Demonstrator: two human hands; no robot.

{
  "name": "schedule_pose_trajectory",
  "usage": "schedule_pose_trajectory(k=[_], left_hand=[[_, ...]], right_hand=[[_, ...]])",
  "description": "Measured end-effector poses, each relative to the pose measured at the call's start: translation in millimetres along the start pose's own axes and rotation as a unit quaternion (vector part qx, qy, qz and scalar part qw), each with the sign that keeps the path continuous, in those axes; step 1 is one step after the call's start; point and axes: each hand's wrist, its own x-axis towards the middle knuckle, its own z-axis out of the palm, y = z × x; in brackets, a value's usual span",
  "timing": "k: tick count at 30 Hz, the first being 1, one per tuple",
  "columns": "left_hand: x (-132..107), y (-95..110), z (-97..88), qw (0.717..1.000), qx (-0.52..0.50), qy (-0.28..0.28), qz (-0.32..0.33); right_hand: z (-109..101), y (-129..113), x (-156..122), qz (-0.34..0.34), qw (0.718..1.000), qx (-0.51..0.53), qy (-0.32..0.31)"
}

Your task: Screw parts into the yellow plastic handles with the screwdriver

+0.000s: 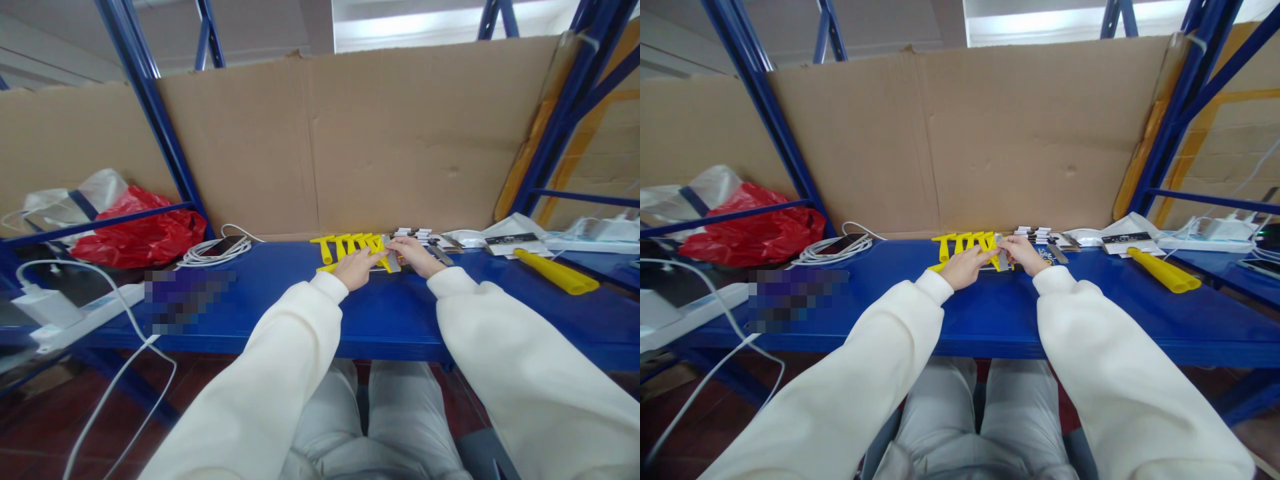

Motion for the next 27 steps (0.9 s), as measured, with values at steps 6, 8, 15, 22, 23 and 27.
schedule_pose_trajectory(k=[6,8,15,22,23,27], left_hand=[[0,-5,3.0,0.998,-0.025,0.004,-0.052],[0,-5,3.1,0.998,-0.029,0.005,-0.060],[0,-4,0.9,0.997,-0.029,-0.004,-0.071],[2,-6,4.6,0.997,-0.036,-0.015,-0.059],[2,-7,4.9,0.998,-0.038,-0.016,-0.058],[3,-6,4.5,0.997,-0.049,-0.015,-0.054]], right_hand=[[-23,11,16,-0.048,0.944,-0.298,0.136],[-33,15,19,-0.018,0.901,-0.412,0.136],[-52,21,21,0.079,0.828,-0.545,0.112],[-41,12,18,0.047,0.820,-0.565,0.077],[-36,11,17,0.034,0.816,-0.572,0.070],[-19,4,14,-0.003,0.788,-0.615,0.040]])
